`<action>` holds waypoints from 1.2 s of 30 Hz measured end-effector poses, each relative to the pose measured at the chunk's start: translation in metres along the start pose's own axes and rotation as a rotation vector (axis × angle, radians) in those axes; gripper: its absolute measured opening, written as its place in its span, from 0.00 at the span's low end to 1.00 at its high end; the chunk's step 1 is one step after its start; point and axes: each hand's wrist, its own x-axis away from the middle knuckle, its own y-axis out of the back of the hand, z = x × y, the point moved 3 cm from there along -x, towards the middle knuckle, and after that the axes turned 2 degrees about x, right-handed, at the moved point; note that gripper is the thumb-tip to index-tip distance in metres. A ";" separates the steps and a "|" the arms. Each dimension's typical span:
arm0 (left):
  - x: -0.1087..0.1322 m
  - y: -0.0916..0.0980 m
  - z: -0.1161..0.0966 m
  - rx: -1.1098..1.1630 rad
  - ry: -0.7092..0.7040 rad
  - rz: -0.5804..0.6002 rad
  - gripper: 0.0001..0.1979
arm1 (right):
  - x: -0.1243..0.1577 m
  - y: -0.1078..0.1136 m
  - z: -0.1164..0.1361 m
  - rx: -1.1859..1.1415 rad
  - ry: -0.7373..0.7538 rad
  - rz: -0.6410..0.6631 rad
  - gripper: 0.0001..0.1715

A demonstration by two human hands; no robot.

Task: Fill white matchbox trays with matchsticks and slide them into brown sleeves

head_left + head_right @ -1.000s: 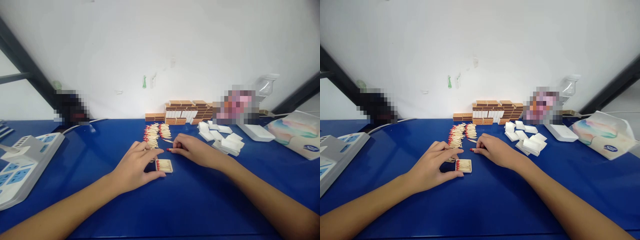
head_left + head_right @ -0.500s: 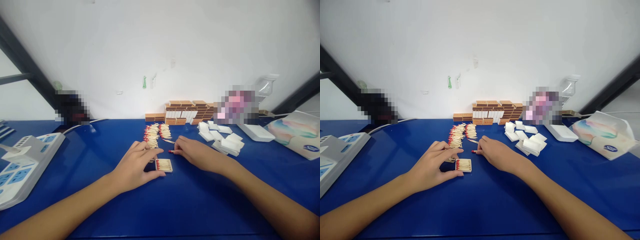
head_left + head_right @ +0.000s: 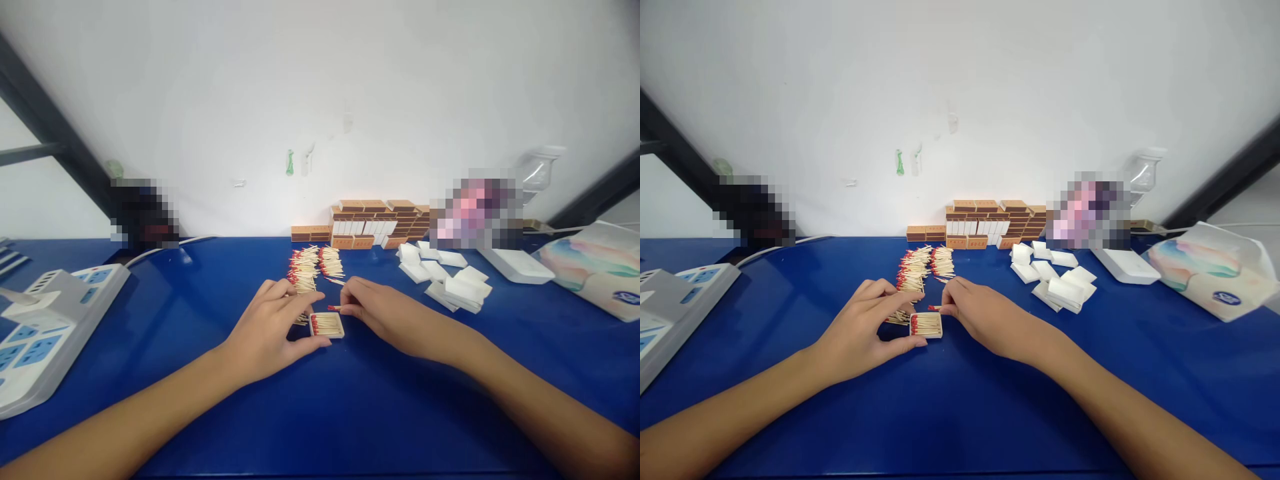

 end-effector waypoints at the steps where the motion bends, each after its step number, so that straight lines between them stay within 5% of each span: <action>1: 0.000 0.000 0.000 -0.001 -0.001 -0.002 0.31 | 0.000 0.000 0.002 0.003 -0.004 0.003 0.10; 20: -0.001 0.000 -0.003 -0.008 -0.031 -0.009 0.31 | 0.001 -0.018 0.017 0.195 0.112 0.002 0.03; 36: -0.002 0.000 -0.003 -0.014 -0.022 0.010 0.31 | 0.004 -0.011 0.018 0.253 0.129 0.014 0.10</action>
